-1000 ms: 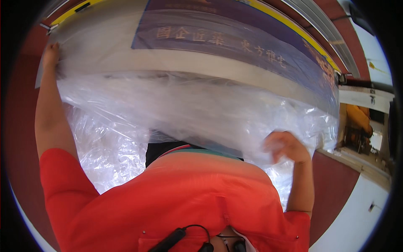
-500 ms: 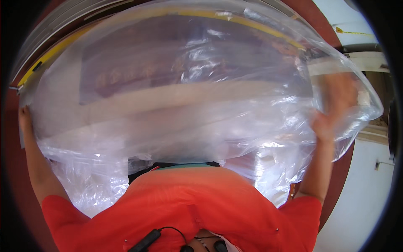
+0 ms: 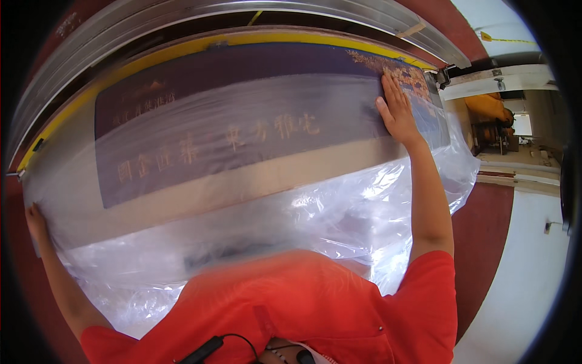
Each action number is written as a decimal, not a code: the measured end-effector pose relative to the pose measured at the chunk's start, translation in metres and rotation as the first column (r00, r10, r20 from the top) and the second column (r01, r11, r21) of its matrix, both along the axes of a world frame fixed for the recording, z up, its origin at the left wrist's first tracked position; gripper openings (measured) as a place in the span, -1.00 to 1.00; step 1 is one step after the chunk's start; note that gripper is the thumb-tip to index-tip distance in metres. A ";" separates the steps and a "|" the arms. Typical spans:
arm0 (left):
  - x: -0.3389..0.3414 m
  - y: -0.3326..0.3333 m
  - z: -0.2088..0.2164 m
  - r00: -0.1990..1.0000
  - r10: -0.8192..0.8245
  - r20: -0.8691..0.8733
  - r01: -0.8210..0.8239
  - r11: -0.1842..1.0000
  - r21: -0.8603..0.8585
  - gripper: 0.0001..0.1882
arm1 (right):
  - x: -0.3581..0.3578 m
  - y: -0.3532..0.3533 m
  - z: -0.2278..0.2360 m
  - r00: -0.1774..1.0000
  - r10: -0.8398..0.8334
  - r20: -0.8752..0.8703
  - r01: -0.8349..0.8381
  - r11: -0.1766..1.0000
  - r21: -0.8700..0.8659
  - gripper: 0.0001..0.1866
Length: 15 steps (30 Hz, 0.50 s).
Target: The person wraps a large rectangular sign with a clear plastic sheet. They repeatedly smooth the plastic over the surface, fold the edges, and adjust the covering to ensure the sign is fully enclosed.
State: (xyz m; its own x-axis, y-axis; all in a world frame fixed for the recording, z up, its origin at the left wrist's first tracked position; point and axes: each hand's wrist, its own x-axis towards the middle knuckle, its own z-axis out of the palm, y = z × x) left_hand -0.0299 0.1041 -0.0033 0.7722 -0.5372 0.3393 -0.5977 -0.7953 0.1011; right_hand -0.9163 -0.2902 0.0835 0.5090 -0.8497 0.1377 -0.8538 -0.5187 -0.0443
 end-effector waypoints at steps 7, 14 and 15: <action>-0.026 0.030 0.025 0.971 -0.114 -0.212 0.104 0.993 -0.058 -0.57 | 0.023 0.035 -0.005 0.999 -0.020 0.029 0.023 0.996 -0.089 -0.46; -0.062 0.060 0.126 0.708 -0.265 -0.654 -0.013 0.922 -0.388 -0.52 | 0.004 -0.025 -0.009 0.931 -0.120 0.344 0.213 0.945 -0.249 -0.80; -0.057 0.077 0.131 0.659 -0.307 -0.687 -0.046 0.895 -0.444 -0.52 | 0.006 -0.028 -0.013 0.929 -0.065 0.366 0.202 0.915 -0.350 -0.80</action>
